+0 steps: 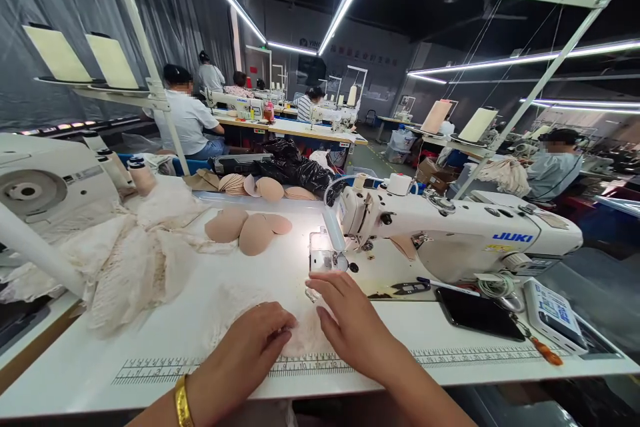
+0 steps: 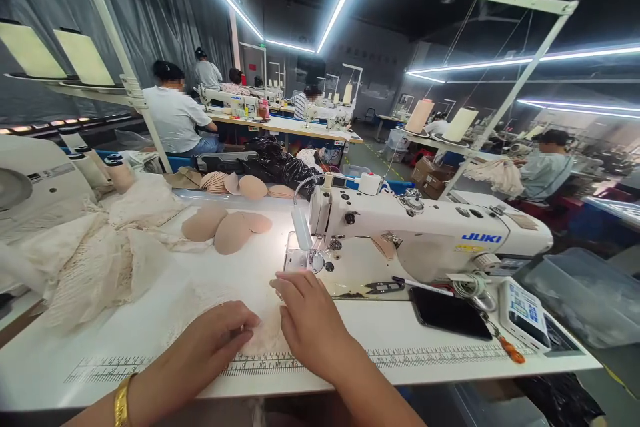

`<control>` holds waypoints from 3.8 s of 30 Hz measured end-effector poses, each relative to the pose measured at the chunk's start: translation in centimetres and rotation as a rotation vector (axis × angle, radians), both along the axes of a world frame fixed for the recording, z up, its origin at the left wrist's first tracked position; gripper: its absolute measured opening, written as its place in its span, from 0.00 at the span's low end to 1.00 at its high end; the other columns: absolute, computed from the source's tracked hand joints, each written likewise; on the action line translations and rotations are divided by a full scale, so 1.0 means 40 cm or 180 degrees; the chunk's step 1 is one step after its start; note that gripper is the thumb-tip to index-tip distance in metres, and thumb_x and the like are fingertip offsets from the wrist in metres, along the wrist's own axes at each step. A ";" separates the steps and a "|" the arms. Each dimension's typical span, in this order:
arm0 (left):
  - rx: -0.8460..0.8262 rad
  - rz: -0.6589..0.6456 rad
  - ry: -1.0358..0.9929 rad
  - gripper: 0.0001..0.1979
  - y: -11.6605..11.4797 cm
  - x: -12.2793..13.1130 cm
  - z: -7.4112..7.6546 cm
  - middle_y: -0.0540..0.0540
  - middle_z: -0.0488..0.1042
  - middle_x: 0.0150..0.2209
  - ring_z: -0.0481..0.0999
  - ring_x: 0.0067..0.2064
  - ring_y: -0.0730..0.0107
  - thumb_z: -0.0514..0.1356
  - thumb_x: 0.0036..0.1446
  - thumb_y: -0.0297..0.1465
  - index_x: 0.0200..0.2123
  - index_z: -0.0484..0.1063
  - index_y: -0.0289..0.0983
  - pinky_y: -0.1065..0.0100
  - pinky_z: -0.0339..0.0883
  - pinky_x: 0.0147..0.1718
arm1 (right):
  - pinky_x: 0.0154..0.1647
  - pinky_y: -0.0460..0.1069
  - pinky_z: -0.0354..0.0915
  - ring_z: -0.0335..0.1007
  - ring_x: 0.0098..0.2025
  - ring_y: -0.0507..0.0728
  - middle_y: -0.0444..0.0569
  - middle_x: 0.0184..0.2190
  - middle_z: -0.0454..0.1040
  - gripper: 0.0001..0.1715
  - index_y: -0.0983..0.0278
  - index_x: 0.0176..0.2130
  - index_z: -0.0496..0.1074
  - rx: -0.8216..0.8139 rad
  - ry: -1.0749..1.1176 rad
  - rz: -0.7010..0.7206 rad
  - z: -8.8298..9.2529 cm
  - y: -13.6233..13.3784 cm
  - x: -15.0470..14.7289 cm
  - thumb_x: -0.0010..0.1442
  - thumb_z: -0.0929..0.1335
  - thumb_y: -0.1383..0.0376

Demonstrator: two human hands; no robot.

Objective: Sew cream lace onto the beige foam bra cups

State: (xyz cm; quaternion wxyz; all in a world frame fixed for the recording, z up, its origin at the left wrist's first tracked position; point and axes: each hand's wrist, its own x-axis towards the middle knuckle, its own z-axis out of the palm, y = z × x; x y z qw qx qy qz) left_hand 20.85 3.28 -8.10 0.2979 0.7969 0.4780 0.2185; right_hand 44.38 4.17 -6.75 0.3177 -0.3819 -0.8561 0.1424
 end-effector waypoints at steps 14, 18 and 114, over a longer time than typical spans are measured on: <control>-0.1050 0.0795 -0.2586 0.28 0.016 0.028 0.054 0.56 0.62 0.25 0.58 0.27 0.73 0.67 0.59 0.55 0.30 0.57 0.41 0.72 0.57 0.26 | 0.42 0.49 0.61 0.69 0.39 0.56 0.44 0.34 0.73 0.21 0.60 0.36 0.76 -0.1315 0.0906 0.0213 0.040 -0.001 -0.030 0.77 0.64 0.53; -0.1043 0.0695 -0.2003 0.28 0.043 0.023 0.072 0.58 0.55 0.24 0.53 0.25 0.74 0.64 0.59 0.58 0.30 0.58 0.41 0.72 0.50 0.24 | 0.38 0.49 0.62 0.67 0.34 0.55 0.44 0.30 0.72 0.25 0.61 0.36 0.73 -0.2215 0.1899 0.0096 0.028 0.020 -0.036 0.69 0.69 0.43; 0.2123 -0.1550 0.1163 0.13 0.269 0.124 -0.020 0.43 0.72 0.36 0.68 0.35 0.60 0.50 0.69 0.21 0.35 0.71 0.36 0.61 0.64 0.34 | 0.38 0.49 0.63 0.66 0.41 0.56 0.47 0.39 0.75 0.22 0.59 0.50 0.79 0.0365 -0.0955 0.0310 -0.072 0.191 0.194 0.65 0.66 0.78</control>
